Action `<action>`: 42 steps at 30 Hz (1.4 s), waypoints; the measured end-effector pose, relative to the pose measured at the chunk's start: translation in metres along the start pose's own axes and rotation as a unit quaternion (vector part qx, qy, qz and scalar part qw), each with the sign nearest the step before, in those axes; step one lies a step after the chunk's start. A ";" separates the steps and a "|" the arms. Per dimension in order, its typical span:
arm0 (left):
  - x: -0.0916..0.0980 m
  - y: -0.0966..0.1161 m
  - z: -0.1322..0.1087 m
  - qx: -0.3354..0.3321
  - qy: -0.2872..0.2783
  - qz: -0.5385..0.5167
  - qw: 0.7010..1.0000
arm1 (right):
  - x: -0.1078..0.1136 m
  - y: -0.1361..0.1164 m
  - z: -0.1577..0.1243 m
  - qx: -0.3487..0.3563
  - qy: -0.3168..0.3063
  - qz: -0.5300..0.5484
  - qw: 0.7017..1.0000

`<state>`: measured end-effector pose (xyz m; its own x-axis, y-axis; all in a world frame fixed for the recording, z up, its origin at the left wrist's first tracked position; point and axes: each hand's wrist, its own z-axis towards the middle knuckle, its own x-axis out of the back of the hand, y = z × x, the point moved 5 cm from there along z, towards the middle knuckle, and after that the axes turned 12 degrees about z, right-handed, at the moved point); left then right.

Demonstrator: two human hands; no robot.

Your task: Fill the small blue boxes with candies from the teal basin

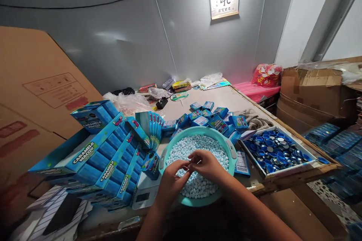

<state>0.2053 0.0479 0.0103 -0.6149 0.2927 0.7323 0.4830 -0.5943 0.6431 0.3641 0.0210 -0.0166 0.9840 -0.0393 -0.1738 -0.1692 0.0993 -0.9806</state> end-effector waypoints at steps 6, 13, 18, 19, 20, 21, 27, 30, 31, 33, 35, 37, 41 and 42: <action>0.002 0.006 -0.002 -0.022 -0.001 -0.001 1.000 | -0.002 0.010 -0.001 -0.031 -0.005 0.053 0.998; 0.002 0.009 -0.001 -0.042 0.003 -0.007 0.999 | 0.000 0.013 0.000 -0.062 -0.013 0.069 0.996; 0.002 0.008 -0.004 -0.046 0.015 0.004 0.999 | -0.002 0.010 0.000 -0.059 -0.020 0.072 0.995; 0.002 0.009 -0.004 -0.045 0.014 0.007 0.999 | -0.002 0.010 0.000 -0.058 -0.019 0.069 0.996; 0.002 0.010 -0.004 -0.045 0.012 0.010 0.999 | -0.003 0.010 0.000 -0.057 -0.017 0.064 0.996; 0.003 0.011 -0.005 -0.043 0.010 0.013 0.999 | -0.003 0.010 0.001 -0.056 -0.014 0.059 0.997; 0.001 0.012 -0.007 -0.016 0.006 0.031 0.999 | -0.006 0.009 -0.001 -0.037 -0.031 0.018 0.999; -0.002 0.009 -0.009 -0.009 0.011 0.043 0.999 | -0.013 0.008 -0.006 -0.014 -0.069 0.007 0.998; -0.004 0.008 -0.009 -0.005 0.011 0.045 0.999 | -0.015 0.008 -0.008 -0.011 -0.078 0.005 0.997; -0.007 0.005 -0.010 0.001 0.006 0.042 0.999 | -0.018 0.008 -0.010 -0.009 -0.086 -0.020 0.996; -0.010 0.003 -0.011 0.005 0.001 0.038 0.999 | -0.019 0.007 -0.011 0.004 -0.081 -0.061 0.995; -0.011 0.002 -0.011 0.007 -0.001 0.039 0.999 | -0.020 0.006 -0.011 0.014 -0.082 -0.090 0.992; -0.011 0.003 -0.009 -0.005 0.005 0.038 0.999 | -0.020 0.007 -0.010 0.026 -0.075 -0.093 0.993; -0.011 0.003 -0.009 -0.009 0.008 0.037 0.999 | -0.018 0.007 -0.010 0.031 -0.072 -0.087 0.993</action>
<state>0.2084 0.0363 0.0020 -0.5881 0.2353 0.7738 0.5165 -0.6270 0.5832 0.3441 0.0126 -0.0213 0.9966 0.0803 0.0164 0.0029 0.1656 -0.9862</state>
